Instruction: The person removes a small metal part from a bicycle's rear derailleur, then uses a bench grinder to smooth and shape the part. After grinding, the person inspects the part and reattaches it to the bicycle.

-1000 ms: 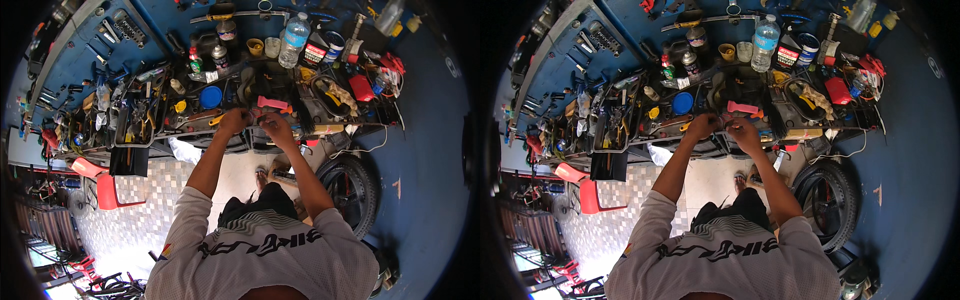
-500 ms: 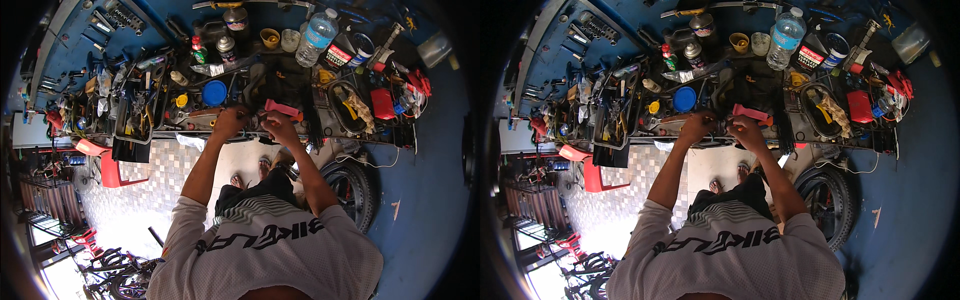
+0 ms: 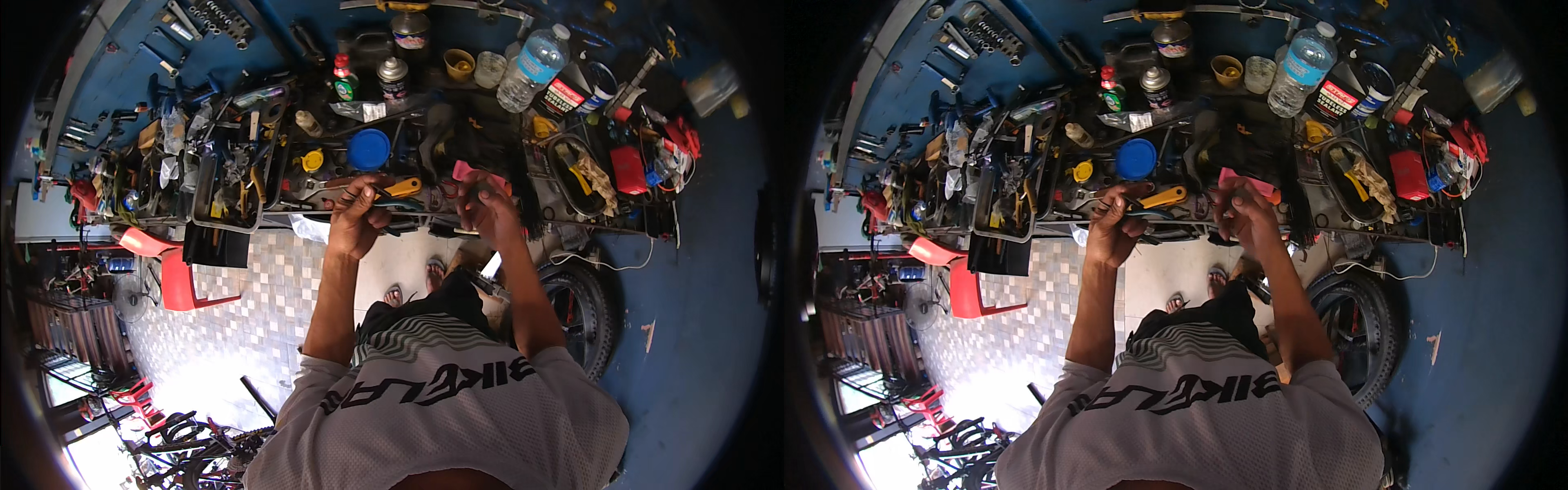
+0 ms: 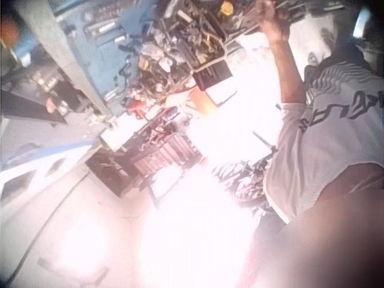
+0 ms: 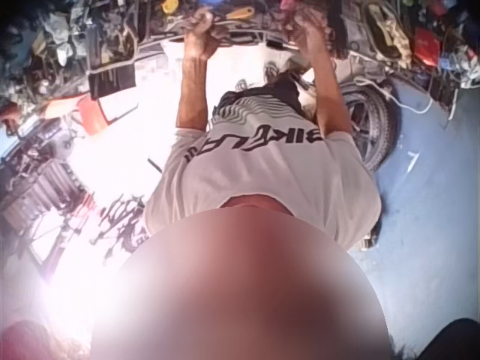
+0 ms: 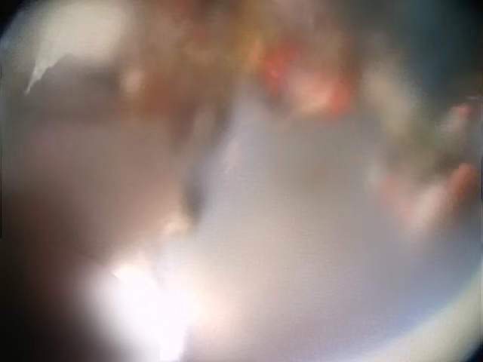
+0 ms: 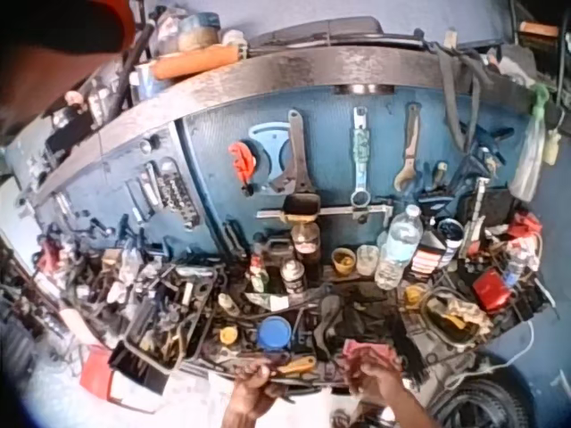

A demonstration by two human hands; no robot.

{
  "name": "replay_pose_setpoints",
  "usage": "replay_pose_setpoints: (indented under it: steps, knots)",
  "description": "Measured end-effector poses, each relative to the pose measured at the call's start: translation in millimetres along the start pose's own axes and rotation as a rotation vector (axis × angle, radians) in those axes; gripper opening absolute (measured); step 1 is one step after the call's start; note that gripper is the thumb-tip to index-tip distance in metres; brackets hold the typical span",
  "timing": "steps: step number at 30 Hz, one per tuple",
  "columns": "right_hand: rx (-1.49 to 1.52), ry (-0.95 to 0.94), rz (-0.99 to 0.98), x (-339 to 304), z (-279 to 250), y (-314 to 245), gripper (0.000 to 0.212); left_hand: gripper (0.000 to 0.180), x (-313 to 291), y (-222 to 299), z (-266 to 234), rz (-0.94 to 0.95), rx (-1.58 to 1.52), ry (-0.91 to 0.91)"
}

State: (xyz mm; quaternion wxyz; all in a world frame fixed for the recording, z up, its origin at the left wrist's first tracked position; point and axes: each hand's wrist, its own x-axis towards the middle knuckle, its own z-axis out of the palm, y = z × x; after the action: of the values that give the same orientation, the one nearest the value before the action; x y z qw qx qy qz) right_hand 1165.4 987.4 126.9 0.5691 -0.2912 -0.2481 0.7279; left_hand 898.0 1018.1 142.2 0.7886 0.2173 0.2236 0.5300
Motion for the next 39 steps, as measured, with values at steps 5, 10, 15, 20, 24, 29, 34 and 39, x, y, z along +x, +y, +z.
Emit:
replay_pose_setpoints:
  steps: [5,10,15,20,24,29,34,39]
  knots:
    - [-0.270,-0.019,0.233,-7.2,56.0,29.5,0.031,0.016,-14.2,9.1,-1.0,0.166,0.209,-0.064]
    - [-0.294,-0.065,0.221,-7.2,103.8,46.3,0.025,0.012,-36.9,29.2,-0.2,0.370,0.436,-0.110]
    - [-0.606,-0.068,-0.005,-1.5,135.9,55.0,0.023,0.018,-55.2,41.0,-15.3,0.406,0.144,-0.183]
    - [-0.482,-0.051,0.016,-2.0,146.4,66.5,0.023,0.025,-65.9,43.9,-10.6,0.467,0.193,-0.267]
    - [-0.308,-0.160,0.024,-2.7,154.0,52.2,0.023,0.032,-72.7,43.8,2.5,0.547,0.309,-0.213]
    - [-0.239,-0.226,-0.019,7.4,142.6,38.5,0.019,0.042,-69.6,40.5,21.7,0.574,0.301,-0.197]
    - [-0.145,-0.281,-0.003,20.6,106.9,35.0,0.014,0.045,-61.0,30.0,23.0,0.688,0.345,-0.139]
    - [-0.231,-0.162,-0.004,41.4,63.4,14.0,0.007,0.042,-70.4,37.9,17.4,0.774,0.477,0.066]
